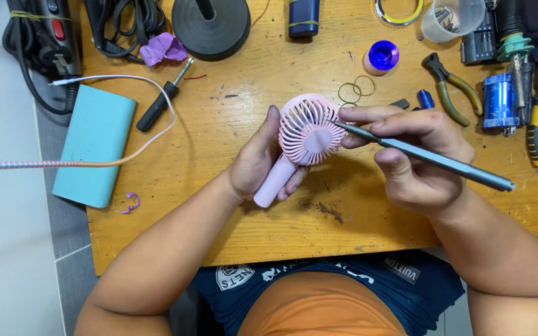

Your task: Cleaning and disassembling a small handheld pink fan using a small tool on a workbench.

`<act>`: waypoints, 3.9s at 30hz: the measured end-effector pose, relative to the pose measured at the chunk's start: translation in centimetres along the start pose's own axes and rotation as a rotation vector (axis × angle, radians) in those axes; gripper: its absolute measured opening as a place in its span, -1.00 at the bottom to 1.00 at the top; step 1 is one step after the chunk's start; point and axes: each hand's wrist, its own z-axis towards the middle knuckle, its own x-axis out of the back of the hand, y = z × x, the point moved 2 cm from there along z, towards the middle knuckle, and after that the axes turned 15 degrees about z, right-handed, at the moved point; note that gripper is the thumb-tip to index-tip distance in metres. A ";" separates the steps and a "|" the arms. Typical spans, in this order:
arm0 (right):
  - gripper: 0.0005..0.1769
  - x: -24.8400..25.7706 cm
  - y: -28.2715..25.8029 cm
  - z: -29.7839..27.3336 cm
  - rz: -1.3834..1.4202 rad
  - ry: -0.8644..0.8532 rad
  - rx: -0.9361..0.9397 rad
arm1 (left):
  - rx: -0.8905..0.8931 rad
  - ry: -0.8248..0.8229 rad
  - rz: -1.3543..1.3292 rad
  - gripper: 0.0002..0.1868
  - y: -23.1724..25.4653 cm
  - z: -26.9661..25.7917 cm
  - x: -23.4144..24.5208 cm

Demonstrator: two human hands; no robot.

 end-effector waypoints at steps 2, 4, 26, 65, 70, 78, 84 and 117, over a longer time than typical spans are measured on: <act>-0.65 0.0 -0.3 0.3 -0.059 0.014 0.035 | 0.037 0.004 -0.045 -0.08 0.0 0.0 0.0; -0.64 -0.1 -0.4 0.0 -0.117 0.032 0.053 | 0.083 0.008 -0.104 -0.11 -0.8 0.0 0.0; -0.74 -0.7 -1.7 1.7 -0.324 -0.059 0.008 | 0.200 0.034 0.020 -0.17 -0.3 -0.4 -0.6; -0.72 -1.7 -2.1 1.8 -0.422 -0.096 0.093 | -0.132 0.064 0.324 -0.07 -0.6 0.4 -1.6; -0.71 -2.2 -2.3 1.8 -0.460 -0.140 0.115 | -0.130 0.059 0.266 -0.32 -0.2 -0.5 -1.9; -0.74 -2.8 -1.2 2.4 -0.371 -0.015 0.202 | -0.140 0.147 0.082 -0.42 -1.2 0.7 -1.6; -0.78 -2.8 -1.1 2.4 -0.340 -0.001 0.195 | -0.329 0.240 0.096 -0.44 -4.9 2.7 -0.2; -0.78 -1.9 -0.2 2.7 -0.277 0.011 0.182 | -0.282 0.103 -0.010 -0.40 -3.0 2.2 -0.1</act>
